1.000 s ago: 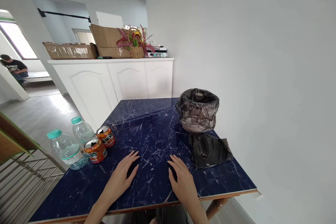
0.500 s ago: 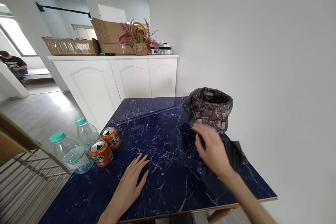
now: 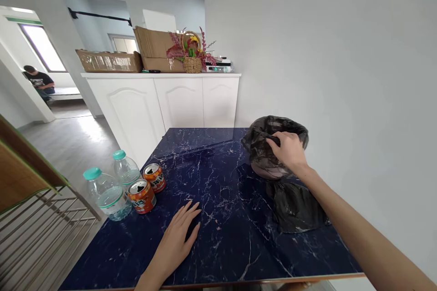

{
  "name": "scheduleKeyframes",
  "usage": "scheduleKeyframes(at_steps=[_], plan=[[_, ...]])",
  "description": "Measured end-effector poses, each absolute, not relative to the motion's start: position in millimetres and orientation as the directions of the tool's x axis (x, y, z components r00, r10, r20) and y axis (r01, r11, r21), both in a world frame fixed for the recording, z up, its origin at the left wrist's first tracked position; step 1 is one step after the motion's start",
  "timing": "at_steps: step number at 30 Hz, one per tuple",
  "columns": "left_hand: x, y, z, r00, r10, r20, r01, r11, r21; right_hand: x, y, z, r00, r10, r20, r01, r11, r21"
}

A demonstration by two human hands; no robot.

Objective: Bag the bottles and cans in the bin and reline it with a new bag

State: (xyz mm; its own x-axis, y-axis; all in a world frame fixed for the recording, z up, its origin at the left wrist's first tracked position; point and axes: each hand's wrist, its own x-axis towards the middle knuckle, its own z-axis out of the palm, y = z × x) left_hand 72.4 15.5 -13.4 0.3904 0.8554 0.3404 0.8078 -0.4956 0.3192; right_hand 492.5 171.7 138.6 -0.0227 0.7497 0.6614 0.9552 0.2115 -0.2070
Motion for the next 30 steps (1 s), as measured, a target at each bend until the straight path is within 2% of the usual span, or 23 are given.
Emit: scheduleKeyframes(at_steps=[6, 10, 14, 19, 23, 27, 30], plan=[[73, 17, -10, 0.388, 0.845, 0.368, 0.795, -0.508, 0.33, 444, 142, 156, -0.178, 0.763, 0.622, 0.886, 0.399, -0.235], [72, 17, -9, 0.384, 0.838, 0.387, 0.775, -0.521, 0.359, 413, 92, 170, -0.322, 0.771, 0.549, 0.743, 0.565, -0.358], [70, 17, -9, 0.293, 0.856, 0.426, 0.753, -0.481, 0.448, 398, 41, 177, -0.411, 0.755, 0.512, 0.668, 0.631, -0.394], [69, 14, -2, 0.118, 0.914, 0.389, 0.714, -0.35, 0.606, 399, 4, 176, -0.405, 0.758, 0.511, 0.651, 0.632, -0.421], [71, 13, 6, 0.102, 0.911, 0.4, 0.695, -0.352, 0.627, 404, -12, 168, -0.294, 0.761, 0.578, 0.639, 0.606, -0.474], [72, 7, 12, 0.097, 0.903, 0.417, 0.692, -0.363, 0.624, 412, -25, 137, 0.058, 0.751, 0.657, 0.553, 0.524, -0.648], [65, -7, 20, 0.09, 0.898, 0.431, 0.691, -0.368, 0.622, 421, -31, 95, 0.297, 0.772, 0.563, 0.401, 0.434, -0.807]])
